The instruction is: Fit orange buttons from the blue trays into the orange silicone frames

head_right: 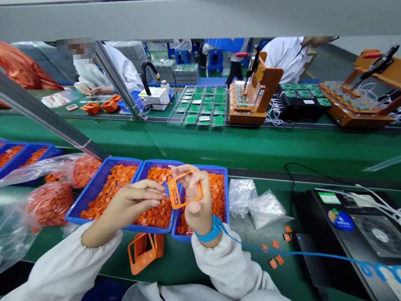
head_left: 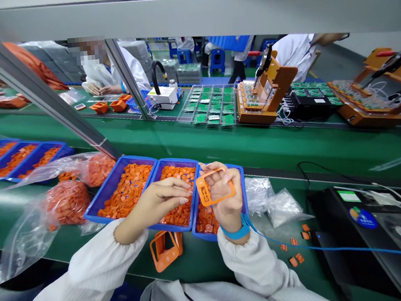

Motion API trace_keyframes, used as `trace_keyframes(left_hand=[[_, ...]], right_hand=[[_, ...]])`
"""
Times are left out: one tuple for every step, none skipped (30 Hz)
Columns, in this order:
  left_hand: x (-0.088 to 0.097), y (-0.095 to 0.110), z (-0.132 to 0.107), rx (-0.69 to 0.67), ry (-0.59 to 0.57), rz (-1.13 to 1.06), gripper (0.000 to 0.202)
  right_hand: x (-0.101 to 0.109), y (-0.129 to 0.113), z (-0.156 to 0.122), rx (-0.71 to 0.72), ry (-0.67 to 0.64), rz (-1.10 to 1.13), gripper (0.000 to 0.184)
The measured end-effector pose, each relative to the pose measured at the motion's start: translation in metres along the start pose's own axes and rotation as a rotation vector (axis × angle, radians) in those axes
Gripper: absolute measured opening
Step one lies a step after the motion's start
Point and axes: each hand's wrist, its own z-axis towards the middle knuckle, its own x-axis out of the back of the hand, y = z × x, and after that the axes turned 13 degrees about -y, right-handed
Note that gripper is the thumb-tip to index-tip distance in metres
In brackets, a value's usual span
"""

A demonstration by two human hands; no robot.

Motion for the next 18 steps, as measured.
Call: trace_keyframes(left_hand=[[-0.003,0.009,0.001,-0.003,0.049,-0.02,0.01],[-0.006,0.018,0.003,0.003,0.104,-0.047,0.011],[-0.01,0.025,0.005,0.012,0.161,-0.082,0.015],[-0.013,0.031,0.006,0.019,0.21,-0.123,0.02],[-0.016,0.036,0.008,0.019,0.25,-0.168,0.022],[-0.019,0.039,0.01,0.01,0.276,-0.21,0.021],[-0.021,0.042,0.012,-0.003,0.29,-0.244,0.018],[-0.022,0.043,0.013,-0.019,0.296,-0.269,0.013],[-0.023,0.043,0.015,-0.032,0.293,-0.286,0.012],[-0.024,0.043,0.016,-0.042,0.282,-0.295,0.012],[-0.025,0.042,0.018,-0.046,0.263,-0.295,0.011],[-0.026,0.041,0.019,-0.044,0.24,-0.285,0.011],[-0.027,0.041,0.02,-0.039,0.217,-0.269,0.01],[-0.029,0.04,0.022,-0.03,0.2,-0.249,0.011],[-0.03,0.04,0.023,-0.022,0.191,-0.23,0.013],[-0.032,0.039,0.024,-0.014,0.19,-0.211,0.014],[-0.034,0.04,0.025,-0.008,0.19,-0.195,0.016],[-0.035,0.04,0.025,-0.006,0.192,-0.182,0.017]], right_hand=[[0.0,0.0,0.0,0.001,0.001,0.001,0.064],[0.0,0.001,0.0,0.005,0.004,0.001,0.064],[0.0,0.001,0.0,0.016,0.006,0.001,0.064],[0.0,0.002,0.0,0.032,0.004,0.005,0.064],[-0.001,0.002,0.0,0.052,-0.002,0.013,0.062],[-0.001,0.002,0.0,0.073,-0.011,0.024,0.061],[0.0,0.003,0.0,0.091,-0.023,0.034,0.059],[0.0,0.003,0.0,0.106,-0.035,0.04,0.056],[0.0,0.004,0.0,0.118,-0.044,0.041,0.055],[0.0,0.004,0.0,0.128,-0.051,0.039,0.054],[0.001,0.005,0.0,0.137,-0.057,0.037,0.053],[0.001,0.005,0.0,0.143,-0.062,0.033,0.053],[0.001,0.005,-0.001,0.146,-0.067,0.03,0.054],[0.001,0.006,-0.001,0.147,-0.07,0.027,0.054],[0.001,0.006,-0.001,0.148,-0.073,0.023,0.054],[0.001,0.006,-0.001,0.148,-0.075,0.017,0.054],[0.0,0.006,-0.001,0.148,-0.075,0.009,0.054],[0.0,0.006,-0.001,0.147,-0.076,0.0,0.055]])
